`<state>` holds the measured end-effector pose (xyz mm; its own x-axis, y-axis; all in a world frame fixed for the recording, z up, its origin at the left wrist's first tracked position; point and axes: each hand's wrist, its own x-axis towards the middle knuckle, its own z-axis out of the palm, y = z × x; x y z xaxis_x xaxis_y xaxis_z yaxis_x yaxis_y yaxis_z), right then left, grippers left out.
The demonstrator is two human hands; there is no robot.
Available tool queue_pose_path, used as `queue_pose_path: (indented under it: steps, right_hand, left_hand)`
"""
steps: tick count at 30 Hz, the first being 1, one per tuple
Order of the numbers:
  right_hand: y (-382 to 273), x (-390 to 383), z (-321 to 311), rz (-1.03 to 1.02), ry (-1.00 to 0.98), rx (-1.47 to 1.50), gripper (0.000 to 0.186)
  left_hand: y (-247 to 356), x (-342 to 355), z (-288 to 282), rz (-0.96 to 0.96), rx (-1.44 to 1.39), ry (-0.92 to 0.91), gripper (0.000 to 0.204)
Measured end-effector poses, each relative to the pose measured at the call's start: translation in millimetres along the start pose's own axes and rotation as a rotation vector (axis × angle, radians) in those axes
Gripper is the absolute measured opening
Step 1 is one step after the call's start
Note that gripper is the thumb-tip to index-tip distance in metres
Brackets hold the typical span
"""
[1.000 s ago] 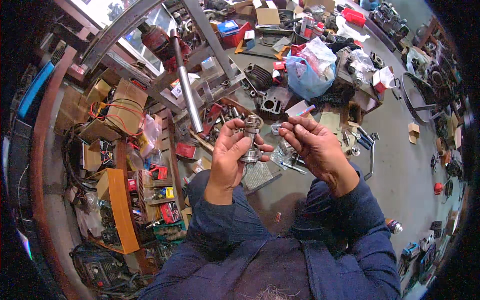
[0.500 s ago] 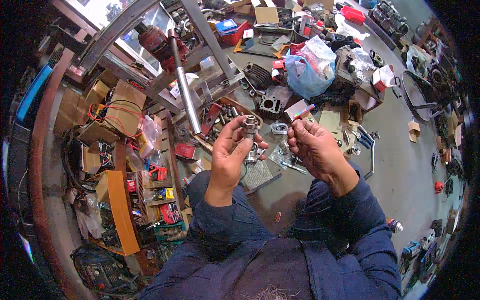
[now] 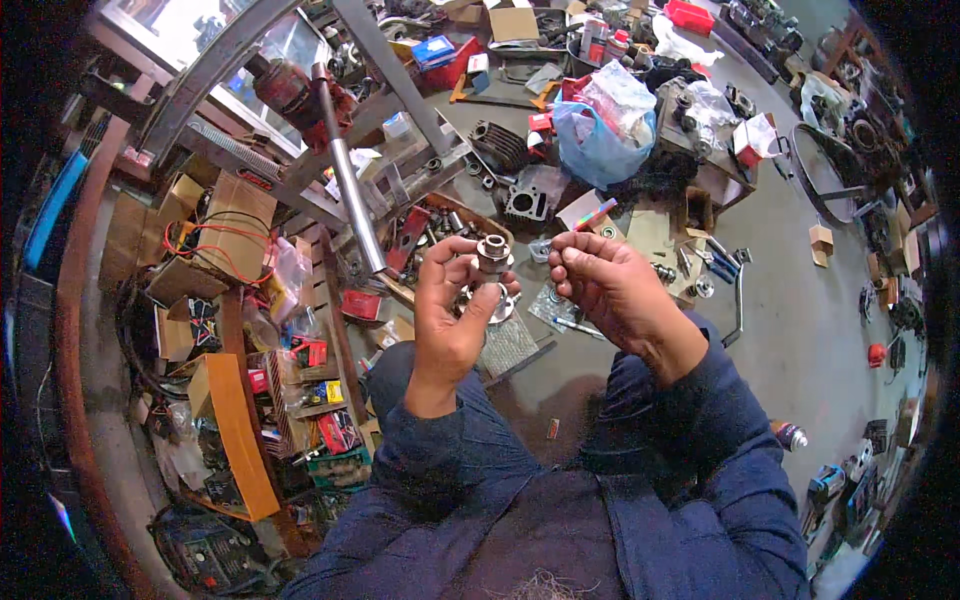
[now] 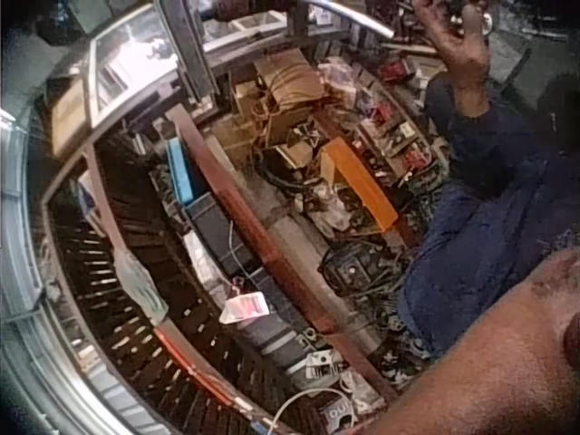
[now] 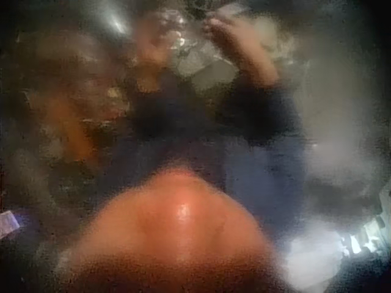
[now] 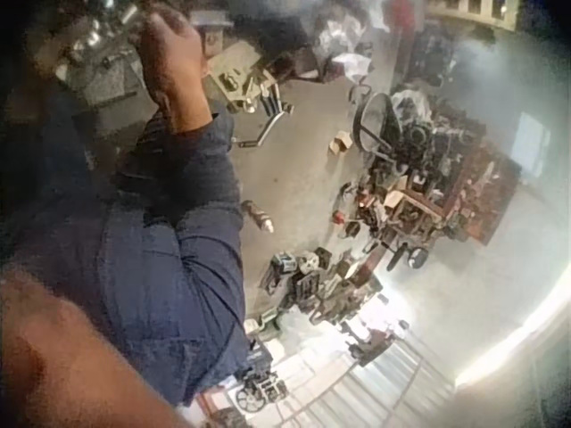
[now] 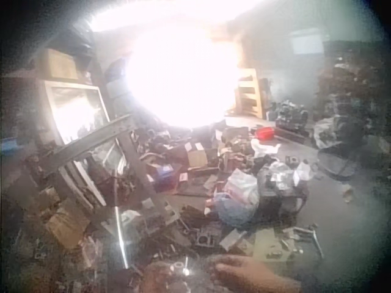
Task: The person holds a metal camshaft and attempts to insert small pins or rollers into circular openings on its flange by hand.
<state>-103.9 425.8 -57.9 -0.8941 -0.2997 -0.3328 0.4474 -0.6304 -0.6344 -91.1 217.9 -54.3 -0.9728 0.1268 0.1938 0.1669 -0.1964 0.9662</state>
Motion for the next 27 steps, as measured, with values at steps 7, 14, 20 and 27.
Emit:
queue_pose_path:
  steps: [7,14,20,27]
  right_hand:
    - [-5,-1,-1,0.025,-0.036,0.066,0.026]
    - [-12,-7,11,0.044,-0.166,0.112,0.043]
    - [-8,-6,11,0.048,-0.160,0.082,0.036]
    - [-5,-8,13,0.037,-0.106,-0.037,0.031]
  left_hand:
    - [-1,-2,5,0.073,0.111,0.008,0.041]
    - [-10,2,-8,-0.050,-0.143,0.022,0.045]
    - [-8,6,-15,-0.204,-0.434,-0.083,0.050]
    - [-20,3,-11,-0.125,-0.220,-0.072,0.032]
